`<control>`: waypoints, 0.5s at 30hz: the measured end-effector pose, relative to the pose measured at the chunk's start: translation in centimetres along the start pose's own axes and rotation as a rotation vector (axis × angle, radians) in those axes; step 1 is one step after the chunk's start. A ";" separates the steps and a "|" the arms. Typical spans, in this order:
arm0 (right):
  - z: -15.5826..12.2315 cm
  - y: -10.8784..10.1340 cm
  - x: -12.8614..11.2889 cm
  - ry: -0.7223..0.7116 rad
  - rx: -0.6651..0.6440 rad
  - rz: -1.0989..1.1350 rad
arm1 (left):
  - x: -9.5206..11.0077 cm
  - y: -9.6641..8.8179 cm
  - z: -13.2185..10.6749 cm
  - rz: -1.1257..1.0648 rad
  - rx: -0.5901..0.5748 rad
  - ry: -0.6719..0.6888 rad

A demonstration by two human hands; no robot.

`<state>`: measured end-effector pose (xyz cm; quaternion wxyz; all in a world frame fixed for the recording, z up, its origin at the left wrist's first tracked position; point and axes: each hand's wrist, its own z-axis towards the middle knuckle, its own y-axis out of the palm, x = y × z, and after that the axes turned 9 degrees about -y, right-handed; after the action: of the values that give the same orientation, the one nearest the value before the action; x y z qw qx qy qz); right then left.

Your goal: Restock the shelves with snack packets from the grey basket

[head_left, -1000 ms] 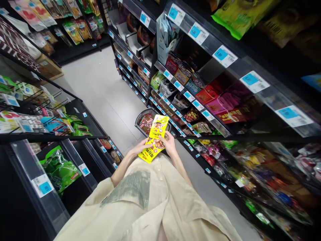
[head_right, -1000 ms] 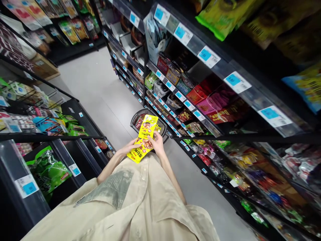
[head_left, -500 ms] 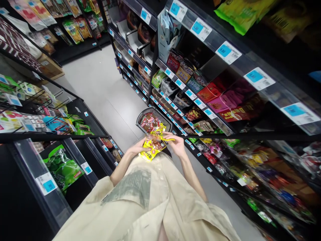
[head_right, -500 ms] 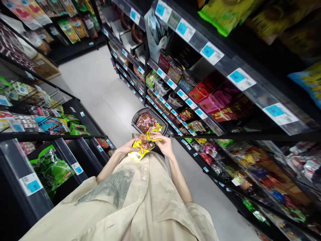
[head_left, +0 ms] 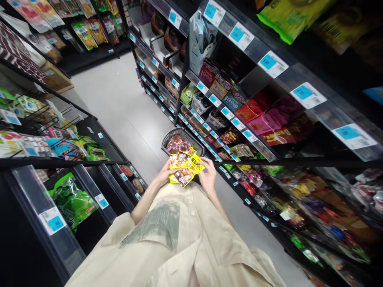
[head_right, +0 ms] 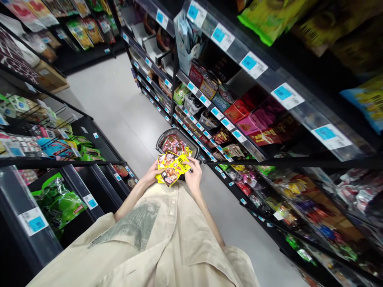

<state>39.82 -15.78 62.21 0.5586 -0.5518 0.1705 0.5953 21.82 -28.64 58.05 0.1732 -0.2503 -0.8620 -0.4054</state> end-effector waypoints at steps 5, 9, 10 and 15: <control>-0.5 0.6 -0.3 -0.109 0.161 -0.208 | -0.8 -0.2 0.9 -0.106 0.144 0.037; 0.2 0.1 -0.4 -0.231 0.128 -0.250 | -1.1 -0.8 0.9 -0.165 0.161 0.035; 0.3 -0.1 -0.4 -0.262 0.089 -0.234 | -1.1 -0.9 0.8 -0.168 0.146 0.034; -0.8 0.2 -0.6 -0.288 -0.294 -0.215 | -1.2 0.0 0.5 -0.179 0.116 0.054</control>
<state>39.87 -16.75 62.36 0.5512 -0.5515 -0.0592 0.6233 22.77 -28.63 57.11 0.1738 -0.1508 -0.8979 -0.3753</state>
